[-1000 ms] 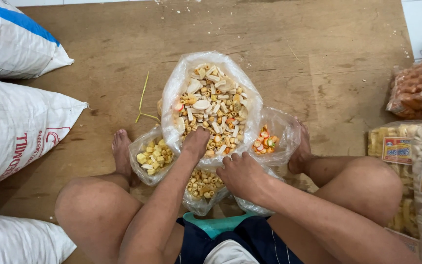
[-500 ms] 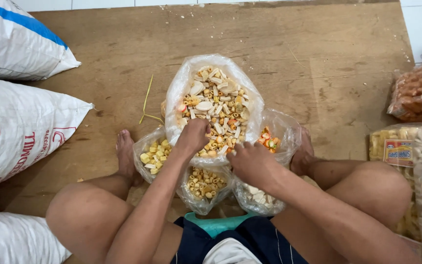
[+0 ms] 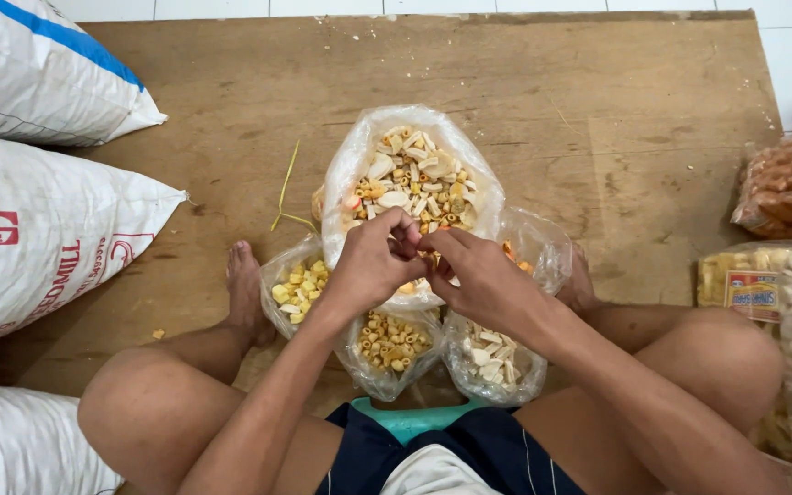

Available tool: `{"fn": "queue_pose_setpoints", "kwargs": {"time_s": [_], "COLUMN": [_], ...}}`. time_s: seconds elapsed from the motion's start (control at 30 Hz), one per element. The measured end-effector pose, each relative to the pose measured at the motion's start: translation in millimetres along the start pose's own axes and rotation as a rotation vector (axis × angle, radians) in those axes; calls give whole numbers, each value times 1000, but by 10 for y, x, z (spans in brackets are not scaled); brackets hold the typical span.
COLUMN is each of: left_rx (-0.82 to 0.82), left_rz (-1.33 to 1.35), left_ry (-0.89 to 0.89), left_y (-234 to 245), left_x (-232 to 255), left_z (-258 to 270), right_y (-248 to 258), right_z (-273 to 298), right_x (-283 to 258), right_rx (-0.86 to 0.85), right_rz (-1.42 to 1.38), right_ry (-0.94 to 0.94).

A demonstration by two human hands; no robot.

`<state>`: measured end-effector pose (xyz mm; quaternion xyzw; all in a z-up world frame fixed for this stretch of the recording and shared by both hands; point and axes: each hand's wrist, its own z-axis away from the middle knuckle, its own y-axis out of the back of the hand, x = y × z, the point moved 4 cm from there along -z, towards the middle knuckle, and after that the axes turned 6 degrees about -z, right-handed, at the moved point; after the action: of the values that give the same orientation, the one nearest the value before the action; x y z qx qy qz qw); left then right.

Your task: Sorting various types of crackers from a large bulk bag into smaller individual plastic bags by hand.

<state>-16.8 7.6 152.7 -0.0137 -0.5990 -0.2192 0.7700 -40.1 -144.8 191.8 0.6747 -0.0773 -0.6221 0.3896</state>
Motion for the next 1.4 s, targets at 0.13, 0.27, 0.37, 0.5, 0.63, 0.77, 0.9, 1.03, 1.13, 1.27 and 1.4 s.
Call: {"fn": "queue_pose_setpoints", "kwargs": {"time_s": [0.13,0.27,0.37,0.5,0.63,0.77,0.9,1.03,1.13,1.27,1.4], "left_rx": [14,138,261,325,308,358,398,307,316,294,245], "left_rz": [60,348,638,965,1046,1063,1045,983,1035,1041,1007], "left_ry": [25,106,197,324,333,311,266,319,308,365,398], "left_y": [1,-76,-166,-249,-309,-293,-290,-312,-355,-358,-392], "left_x": [27,-61,-123,-237,-340,-352,-215,-7,-33,-139,-198], "left_z": [6,-49,-43,-53,-99,-96,0,139,174,206,165], "right_y": [-5,80,93,114,84,106,57,82,102,146,114], "right_z": [-18,-103,-137,-159,-138,-99,-98,-43,-10,79,120], "right_x": [27,39,106,61,87,88,139,96,180,162,144], "right_rx": [24,44,69,92,97,104,79,62,57,58,60], "right_rz": [83,223,237,113,123,169,274,312,294,238,255], "right_ry": [3,52,19,-4,11,44,87,71,91,72,84]}}
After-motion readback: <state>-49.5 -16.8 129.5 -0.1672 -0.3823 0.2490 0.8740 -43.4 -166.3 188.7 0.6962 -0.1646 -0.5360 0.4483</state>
